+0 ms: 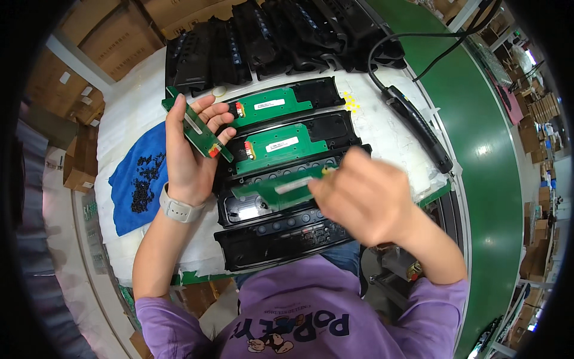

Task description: Install PCB boards and secure components in toner cartridges using an electric screwdriver.

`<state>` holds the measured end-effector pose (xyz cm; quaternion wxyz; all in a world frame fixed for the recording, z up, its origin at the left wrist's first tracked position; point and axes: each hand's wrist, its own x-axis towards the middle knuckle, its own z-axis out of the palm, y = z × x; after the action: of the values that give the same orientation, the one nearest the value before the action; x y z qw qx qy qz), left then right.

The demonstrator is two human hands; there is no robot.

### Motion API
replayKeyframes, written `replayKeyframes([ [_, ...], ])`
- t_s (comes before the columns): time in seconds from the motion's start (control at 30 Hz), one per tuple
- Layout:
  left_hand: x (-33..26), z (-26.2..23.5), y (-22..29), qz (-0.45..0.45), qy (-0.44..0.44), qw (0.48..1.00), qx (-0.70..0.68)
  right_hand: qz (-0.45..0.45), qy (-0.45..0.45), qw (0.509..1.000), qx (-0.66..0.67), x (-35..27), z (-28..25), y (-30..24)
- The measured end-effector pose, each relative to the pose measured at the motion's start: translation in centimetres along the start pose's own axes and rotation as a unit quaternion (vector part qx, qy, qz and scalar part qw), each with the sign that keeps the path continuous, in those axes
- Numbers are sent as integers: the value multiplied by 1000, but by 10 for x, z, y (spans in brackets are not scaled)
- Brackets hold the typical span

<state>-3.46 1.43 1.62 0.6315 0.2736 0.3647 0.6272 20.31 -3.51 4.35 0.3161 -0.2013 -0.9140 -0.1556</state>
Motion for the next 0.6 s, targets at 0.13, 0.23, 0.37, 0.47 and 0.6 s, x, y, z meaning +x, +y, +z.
replayKeyframes([
  [0.13,3,-7,-5,-15,-7,1000,21,-32,-67,995,-63,-14,8,-16],
  [0.23,0,-5,-5,-24,-3,1000,0,-38,-112,990,-78,-16,12,-20],
  [0.37,1,-3,-11,-28,-22,999,26,-24,-131,988,-83,-15,14,-19],
  [0.47,2,-2,-12,-22,-30,999,36,-4,-130,988,-83,-16,16,-17],
  [0.6,3,-6,-13,-24,-40,996,75,30,-199,979,-6,-11,14,-11],
])
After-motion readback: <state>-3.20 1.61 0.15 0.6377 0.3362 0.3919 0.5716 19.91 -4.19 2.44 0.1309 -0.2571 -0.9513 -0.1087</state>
